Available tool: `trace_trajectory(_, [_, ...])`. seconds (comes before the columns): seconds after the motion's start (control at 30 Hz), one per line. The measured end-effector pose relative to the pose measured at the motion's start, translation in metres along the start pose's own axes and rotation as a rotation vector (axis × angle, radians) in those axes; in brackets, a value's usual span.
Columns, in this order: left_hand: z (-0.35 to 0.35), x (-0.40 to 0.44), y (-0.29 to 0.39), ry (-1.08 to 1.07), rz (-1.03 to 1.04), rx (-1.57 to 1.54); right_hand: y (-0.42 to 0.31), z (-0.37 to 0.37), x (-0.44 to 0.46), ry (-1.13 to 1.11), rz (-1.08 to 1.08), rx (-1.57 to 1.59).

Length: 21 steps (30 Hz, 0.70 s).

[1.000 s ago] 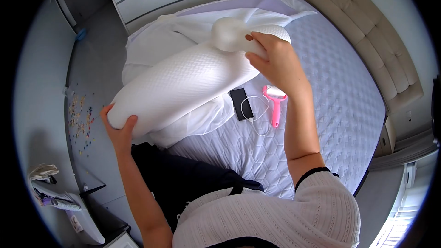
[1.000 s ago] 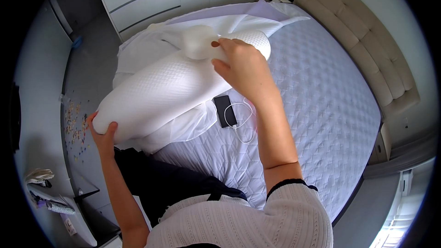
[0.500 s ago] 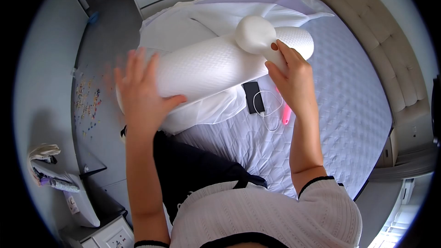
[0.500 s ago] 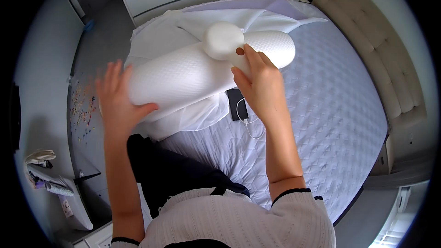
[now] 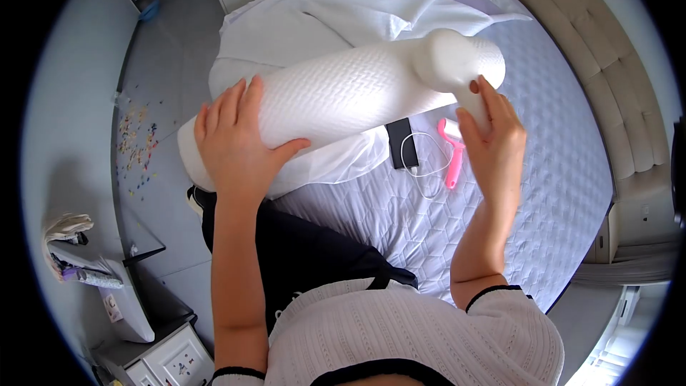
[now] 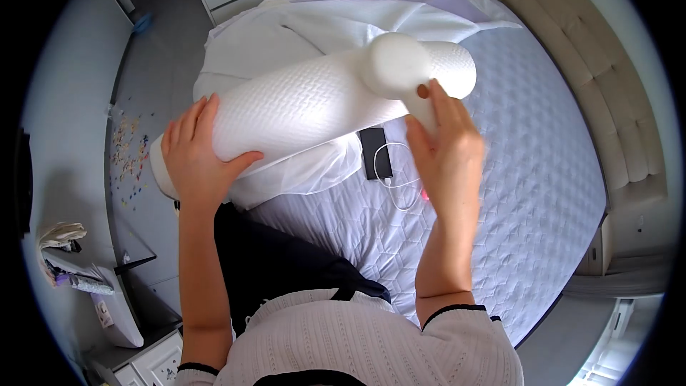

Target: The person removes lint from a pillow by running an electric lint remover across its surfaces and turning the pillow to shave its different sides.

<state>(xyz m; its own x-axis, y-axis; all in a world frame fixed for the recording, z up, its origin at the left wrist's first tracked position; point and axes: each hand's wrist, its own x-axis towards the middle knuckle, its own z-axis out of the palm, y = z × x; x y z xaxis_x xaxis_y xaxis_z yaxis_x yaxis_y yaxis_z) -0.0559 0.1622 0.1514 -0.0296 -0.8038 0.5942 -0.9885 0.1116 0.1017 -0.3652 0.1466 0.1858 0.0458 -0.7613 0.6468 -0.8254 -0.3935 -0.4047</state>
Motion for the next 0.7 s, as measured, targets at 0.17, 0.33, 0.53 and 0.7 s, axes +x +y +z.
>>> trace_trajectory(0.17, [0.001, -0.002, 0.0, 0.004, -0.015, -0.009, -0.034, 0.01, -0.009, -0.18, -0.084, 0.297])
trace_trajectory(0.33, [0.0, -0.005, -0.002, 0.013, -0.006, -0.02, -0.01, 0.007, 0.006, -0.046, 0.037, 0.145])
trace_trajectory(0.53, [0.002, -0.005, -0.001, 0.02, -0.012, -0.022, -0.012, 0.005, 0.01, -0.024, -0.016, 0.148])
trace_trajectory(0.7, [0.0, -0.006, -0.001, 0.025, -0.014, -0.014, -0.029, 0.0, 0.012, -0.236, -0.059, 0.35])
